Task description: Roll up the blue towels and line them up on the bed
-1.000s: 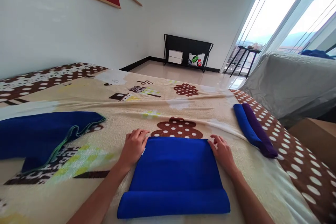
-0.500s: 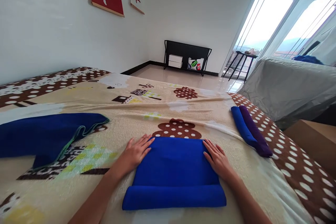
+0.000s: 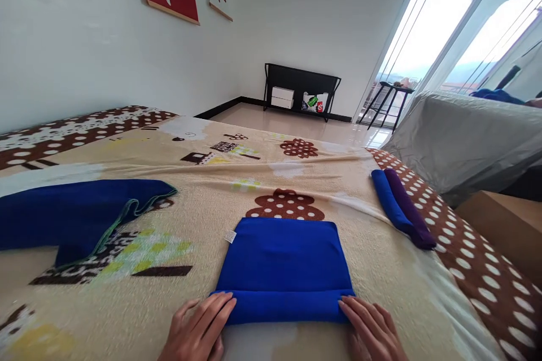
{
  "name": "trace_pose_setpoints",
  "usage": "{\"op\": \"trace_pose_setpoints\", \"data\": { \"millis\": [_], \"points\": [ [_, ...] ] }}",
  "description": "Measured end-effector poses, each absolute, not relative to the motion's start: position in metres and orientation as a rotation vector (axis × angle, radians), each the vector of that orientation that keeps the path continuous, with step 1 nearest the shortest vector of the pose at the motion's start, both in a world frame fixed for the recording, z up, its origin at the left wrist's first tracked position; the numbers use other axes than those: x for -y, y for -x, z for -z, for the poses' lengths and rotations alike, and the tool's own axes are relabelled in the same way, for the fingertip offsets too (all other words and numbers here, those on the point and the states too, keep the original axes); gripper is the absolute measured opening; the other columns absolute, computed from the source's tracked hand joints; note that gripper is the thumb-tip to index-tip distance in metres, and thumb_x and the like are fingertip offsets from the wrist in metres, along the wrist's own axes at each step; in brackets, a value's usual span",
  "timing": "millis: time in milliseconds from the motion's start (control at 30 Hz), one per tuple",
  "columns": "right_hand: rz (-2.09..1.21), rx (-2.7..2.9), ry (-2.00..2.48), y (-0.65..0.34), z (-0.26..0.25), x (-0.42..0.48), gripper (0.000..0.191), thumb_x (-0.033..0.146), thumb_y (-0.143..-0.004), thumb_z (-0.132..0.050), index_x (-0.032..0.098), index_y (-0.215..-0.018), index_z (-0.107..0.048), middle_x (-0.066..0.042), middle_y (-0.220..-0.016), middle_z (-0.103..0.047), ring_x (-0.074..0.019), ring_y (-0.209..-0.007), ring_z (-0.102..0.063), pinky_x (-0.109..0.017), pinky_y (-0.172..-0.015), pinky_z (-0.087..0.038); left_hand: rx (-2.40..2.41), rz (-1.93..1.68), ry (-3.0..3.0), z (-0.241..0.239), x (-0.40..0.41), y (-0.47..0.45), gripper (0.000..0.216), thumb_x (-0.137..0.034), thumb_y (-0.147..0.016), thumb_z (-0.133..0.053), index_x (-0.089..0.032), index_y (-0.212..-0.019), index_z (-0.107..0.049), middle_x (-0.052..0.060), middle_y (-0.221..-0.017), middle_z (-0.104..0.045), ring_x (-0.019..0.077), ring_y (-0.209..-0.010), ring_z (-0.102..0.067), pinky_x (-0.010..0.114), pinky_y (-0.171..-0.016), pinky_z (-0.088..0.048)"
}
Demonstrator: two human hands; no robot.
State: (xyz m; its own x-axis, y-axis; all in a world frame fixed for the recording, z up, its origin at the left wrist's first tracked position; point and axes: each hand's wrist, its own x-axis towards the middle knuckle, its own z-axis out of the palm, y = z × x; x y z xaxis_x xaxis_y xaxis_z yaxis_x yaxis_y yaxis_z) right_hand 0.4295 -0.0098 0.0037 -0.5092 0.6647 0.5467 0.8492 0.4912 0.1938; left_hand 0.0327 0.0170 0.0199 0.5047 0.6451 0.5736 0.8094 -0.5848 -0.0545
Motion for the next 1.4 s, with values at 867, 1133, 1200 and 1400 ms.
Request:
{"op": "trace_pose_setpoints", "data": {
  "millis": [867,1133,1200,1400],
  "points": [
    [0.696,2.322,1.228,-0.365,-0.013,0.006,0.057,0.036,-0.095,-0.048,0.012,-0.146,-0.043,-0.005,-0.134,-0.063,-0.0191,-0.118,-0.064,-0.033,-0.096,-0.049,1.024,0.609,2.355,-0.024,-0.019,-0.083,0.047,-0.040,-0.093,-0.051,-0.017,-0.134,-0.057,0.002,-0.136,-0.064,0.0159,-0.123,-0.059,0.030,-0.116,-0.026],
    [0.542,2.222,1.247,-0.329,-0.019,-0.003,0.036,0.034,-0.097,-0.049,0.020,-0.128,-0.059,0.001,-0.128,-0.067,-0.0174,-0.115,-0.065,-0.034,-0.101,-0.045,1.046,0.635,2.402,-0.025,-0.024,-0.103,0.043,-0.020,-0.088,-0.049,-0.017,-0.129,-0.062,0.002,-0.129,-0.069,0.0158,-0.119,-0.063,0.033,-0.114,-0.030],
    [0.500,2.227,1.306,-0.331,-0.017,-0.009,0.037,0.037,-0.099,-0.047,0.021,-0.130,-0.058,0.003,-0.129,-0.067,-0.0165,-0.114,-0.066,-0.034,-0.099,-0.046,1.109,0.631,2.402,-0.021,-0.031,-0.100,0.040,-0.026,-0.091,-0.049,-0.017,-0.129,-0.062,0.001,-0.128,-0.069,0.0154,-0.117,-0.064,0.031,-0.104,-0.039],
    [0.642,2.056,1.641,-0.376,-0.006,-0.006,0.047,0.046,-0.100,-0.043,0.016,-0.133,-0.058,-0.008,-0.131,-0.065,-0.0292,-0.118,-0.064,-0.050,-0.100,-0.041,1.418,0.716,2.195,-0.013,-0.040,-0.051,0.036,-0.033,-0.095,-0.049,-0.020,-0.125,-0.065,0.007,-0.124,-0.071,0.0247,-0.115,-0.065,0.047,-0.119,-0.020]
  ]
}}
